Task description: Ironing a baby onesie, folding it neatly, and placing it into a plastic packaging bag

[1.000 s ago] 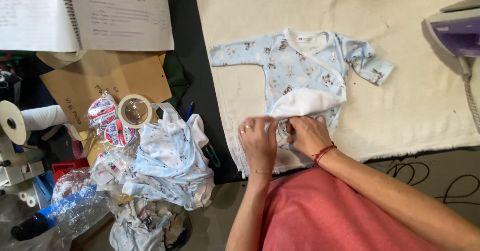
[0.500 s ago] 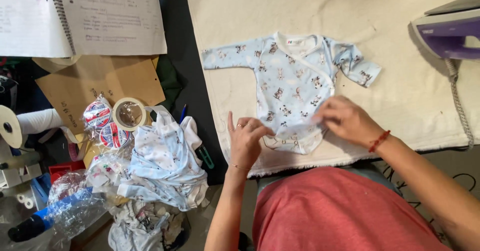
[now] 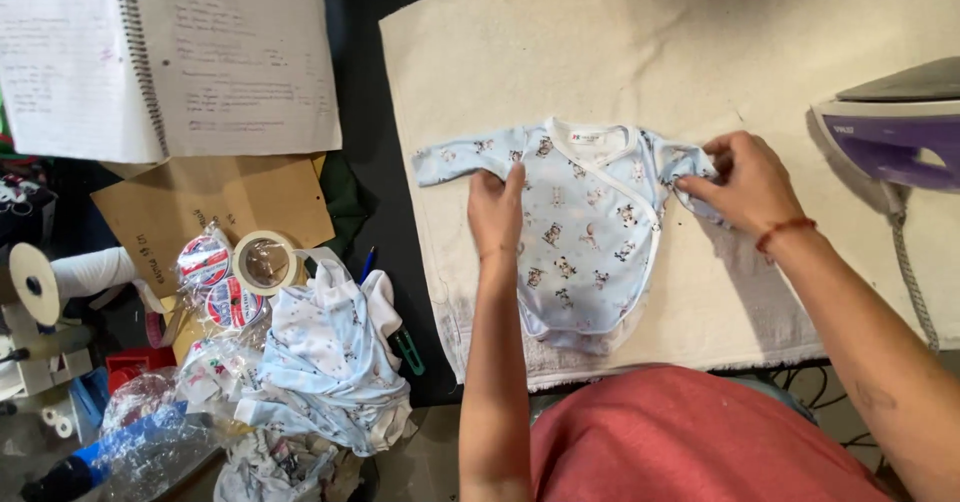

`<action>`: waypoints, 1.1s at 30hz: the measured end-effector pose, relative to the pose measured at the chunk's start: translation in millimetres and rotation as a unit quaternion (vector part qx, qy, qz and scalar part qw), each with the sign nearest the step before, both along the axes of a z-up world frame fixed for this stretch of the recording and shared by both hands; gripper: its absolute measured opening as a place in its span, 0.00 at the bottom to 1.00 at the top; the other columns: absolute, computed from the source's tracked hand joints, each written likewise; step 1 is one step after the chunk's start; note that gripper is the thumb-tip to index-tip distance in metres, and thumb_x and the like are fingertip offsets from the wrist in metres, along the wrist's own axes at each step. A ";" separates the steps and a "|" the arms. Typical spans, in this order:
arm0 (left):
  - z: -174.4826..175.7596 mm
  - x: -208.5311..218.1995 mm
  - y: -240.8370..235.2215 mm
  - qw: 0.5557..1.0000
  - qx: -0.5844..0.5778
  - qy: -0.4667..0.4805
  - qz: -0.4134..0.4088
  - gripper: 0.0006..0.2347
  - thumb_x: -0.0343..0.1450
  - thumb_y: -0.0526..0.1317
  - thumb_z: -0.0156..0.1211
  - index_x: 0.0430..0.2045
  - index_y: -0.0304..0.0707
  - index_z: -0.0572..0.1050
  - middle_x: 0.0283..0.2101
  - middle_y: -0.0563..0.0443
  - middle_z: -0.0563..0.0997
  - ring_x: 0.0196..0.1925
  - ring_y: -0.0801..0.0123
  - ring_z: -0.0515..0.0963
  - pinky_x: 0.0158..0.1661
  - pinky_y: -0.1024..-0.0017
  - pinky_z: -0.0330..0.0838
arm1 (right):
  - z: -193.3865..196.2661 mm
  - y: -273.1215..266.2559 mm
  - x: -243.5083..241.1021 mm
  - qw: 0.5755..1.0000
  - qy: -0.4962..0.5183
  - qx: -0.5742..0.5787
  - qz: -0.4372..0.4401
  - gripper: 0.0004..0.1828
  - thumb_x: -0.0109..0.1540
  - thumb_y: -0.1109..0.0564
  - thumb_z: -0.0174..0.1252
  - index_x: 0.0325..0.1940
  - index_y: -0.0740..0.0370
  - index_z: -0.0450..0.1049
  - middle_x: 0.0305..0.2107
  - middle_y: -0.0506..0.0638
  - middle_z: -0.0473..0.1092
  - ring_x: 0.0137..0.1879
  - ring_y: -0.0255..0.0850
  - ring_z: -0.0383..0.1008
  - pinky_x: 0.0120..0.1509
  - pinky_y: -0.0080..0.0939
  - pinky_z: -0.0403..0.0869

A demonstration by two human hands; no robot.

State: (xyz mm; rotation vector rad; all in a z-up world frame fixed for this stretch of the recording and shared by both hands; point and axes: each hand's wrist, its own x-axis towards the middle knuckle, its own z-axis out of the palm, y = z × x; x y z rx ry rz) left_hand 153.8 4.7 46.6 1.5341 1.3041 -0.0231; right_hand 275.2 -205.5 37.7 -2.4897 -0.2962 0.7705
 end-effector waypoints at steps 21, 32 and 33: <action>119.2 -121.3 39.5 0.780 -0.171 -0.588 -0.129 0.20 0.64 0.61 0.33 0.16 0.44 0.59 0.10 0.55 0.65 0.25 0.70 0.64 0.47 0.70 0.52 | 73.0 -130.9 15.4 0.908 -0.293 0.190 0.232 0.17 0.59 0.76 0.43 0.52 0.77 0.64 0.47 0.67 0.64 0.49 0.51 0.64 0.57 0.41 0.64; 12.3 -177.4 -3.5 0.855 0.046 -0.055 -0.514 0.10 0.57 0.31 0.56 0.17 0.57 0.67 0.24 0.70 0.72 0.34 0.78 0.68 0.38 0.74 0.45 | -4.6 -160.8 -70.1 0.829 -0.509 -0.022 0.232 0.12 0.58 0.67 0.61 0.38 0.49 0.78 0.41 0.38 0.74 0.27 0.31 0.67 0.26 0.28 0.61; 0.6 -178.3 -4.1 0.818 0.113 -0.012 -0.564 0.10 0.56 0.33 0.58 0.18 0.60 0.68 0.23 0.66 0.70 0.35 0.71 0.65 0.36 0.71 0.46 | -11.2 -162.5 -73.7 0.826 -0.510 -0.046 0.235 0.12 0.57 0.65 0.63 0.36 0.46 0.78 0.41 0.35 0.73 0.22 0.30 0.64 0.23 0.26 0.59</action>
